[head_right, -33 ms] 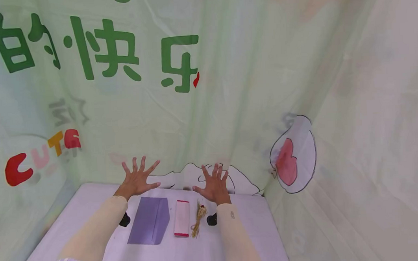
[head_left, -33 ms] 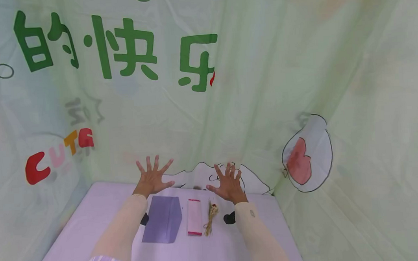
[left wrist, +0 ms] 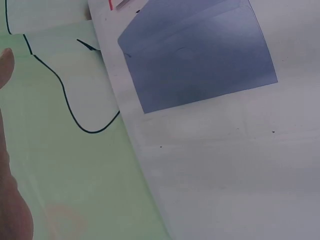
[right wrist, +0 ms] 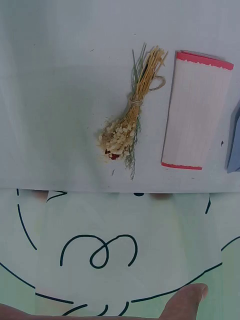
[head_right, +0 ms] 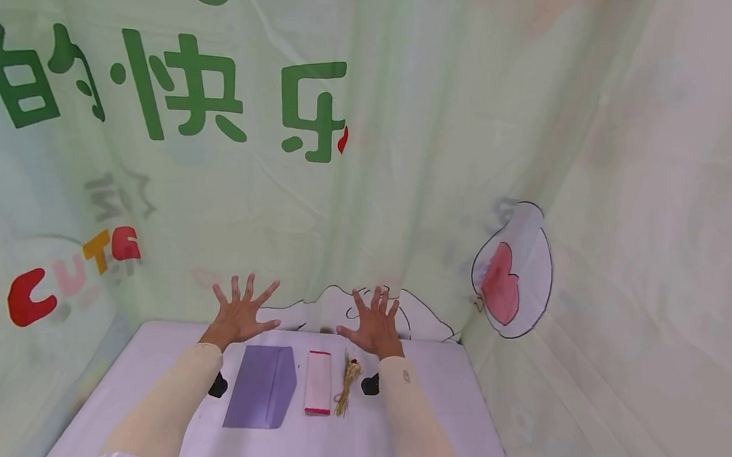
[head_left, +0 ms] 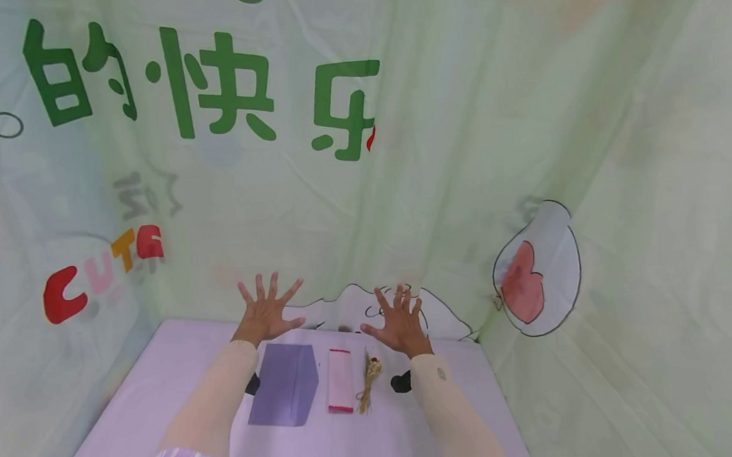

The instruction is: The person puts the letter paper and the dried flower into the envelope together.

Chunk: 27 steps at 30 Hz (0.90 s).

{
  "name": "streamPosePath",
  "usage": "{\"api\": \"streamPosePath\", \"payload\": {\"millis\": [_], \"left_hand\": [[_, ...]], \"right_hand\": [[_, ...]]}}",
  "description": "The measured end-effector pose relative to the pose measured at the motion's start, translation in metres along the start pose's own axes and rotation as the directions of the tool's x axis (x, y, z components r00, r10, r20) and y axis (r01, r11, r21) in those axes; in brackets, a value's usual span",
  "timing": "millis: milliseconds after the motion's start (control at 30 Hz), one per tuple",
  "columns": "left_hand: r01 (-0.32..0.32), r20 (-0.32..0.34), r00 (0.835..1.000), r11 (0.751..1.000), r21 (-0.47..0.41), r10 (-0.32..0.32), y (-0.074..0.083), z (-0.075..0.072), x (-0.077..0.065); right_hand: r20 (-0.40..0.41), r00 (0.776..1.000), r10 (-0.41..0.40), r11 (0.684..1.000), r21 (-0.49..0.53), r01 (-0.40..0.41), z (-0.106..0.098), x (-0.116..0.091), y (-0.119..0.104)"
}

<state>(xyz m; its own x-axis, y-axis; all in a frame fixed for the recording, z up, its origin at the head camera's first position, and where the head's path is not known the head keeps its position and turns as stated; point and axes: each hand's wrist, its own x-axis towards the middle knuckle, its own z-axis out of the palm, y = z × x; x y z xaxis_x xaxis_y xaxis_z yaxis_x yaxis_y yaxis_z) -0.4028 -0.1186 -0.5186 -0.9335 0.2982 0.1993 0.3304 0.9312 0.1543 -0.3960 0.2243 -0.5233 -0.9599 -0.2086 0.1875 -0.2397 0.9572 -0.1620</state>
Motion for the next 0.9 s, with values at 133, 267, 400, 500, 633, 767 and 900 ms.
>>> {"api": "streamPosePath", "payload": {"millis": [133, 267, 400, 500, 633, 767, 900], "left_hand": [[0.003, -0.003, 1.0, 1.0, 0.003, -0.003, 0.002, 0.0, -0.002], [0.007, -0.015, 1.0, 1.0, -0.022, -0.008, 0.004, 0.002, -0.005], [0.0, -0.032, 0.999, 0.998, -0.059, -0.002, 0.004, 0.01, -0.011], [-0.018, -0.054, 0.998, 0.998, -0.058, 0.015, 0.003, 0.022, -0.015], [-0.032, -0.073, 0.997, 0.999, -0.044, 0.029, 0.004, 0.042, -0.026], [-0.016, -0.04, 0.999, 0.995, -0.097, 0.012, 0.008, 0.06, -0.038], [0.004, 0.001, 1.0, 0.988, -0.156, -0.004, 0.012, 0.079, -0.05]], "right_hand": [[0.0, 1.0, -0.001, 1.0, -0.011, 0.001, -0.001, -0.002, 0.0], [0.007, 1.0, 0.008, 1.0, -0.009, -0.008, -0.002, -0.004, -0.001], [0.009, 1.0, 0.015, 1.0, 0.014, -0.016, 0.002, -0.005, -0.004], [-0.003, 1.0, 0.009, 0.998, 0.06, -0.009, 0.006, -0.007, -0.007], [-0.031, 0.999, 0.024, 0.989, 0.148, -0.019, 0.018, -0.012, -0.012], [-0.097, 0.993, 0.072, 0.984, 0.172, -0.054, 0.038, -0.019, -0.019], [-0.11, 0.979, 0.169, 0.968, 0.204, -0.144, 0.061, -0.026, -0.03]]}}
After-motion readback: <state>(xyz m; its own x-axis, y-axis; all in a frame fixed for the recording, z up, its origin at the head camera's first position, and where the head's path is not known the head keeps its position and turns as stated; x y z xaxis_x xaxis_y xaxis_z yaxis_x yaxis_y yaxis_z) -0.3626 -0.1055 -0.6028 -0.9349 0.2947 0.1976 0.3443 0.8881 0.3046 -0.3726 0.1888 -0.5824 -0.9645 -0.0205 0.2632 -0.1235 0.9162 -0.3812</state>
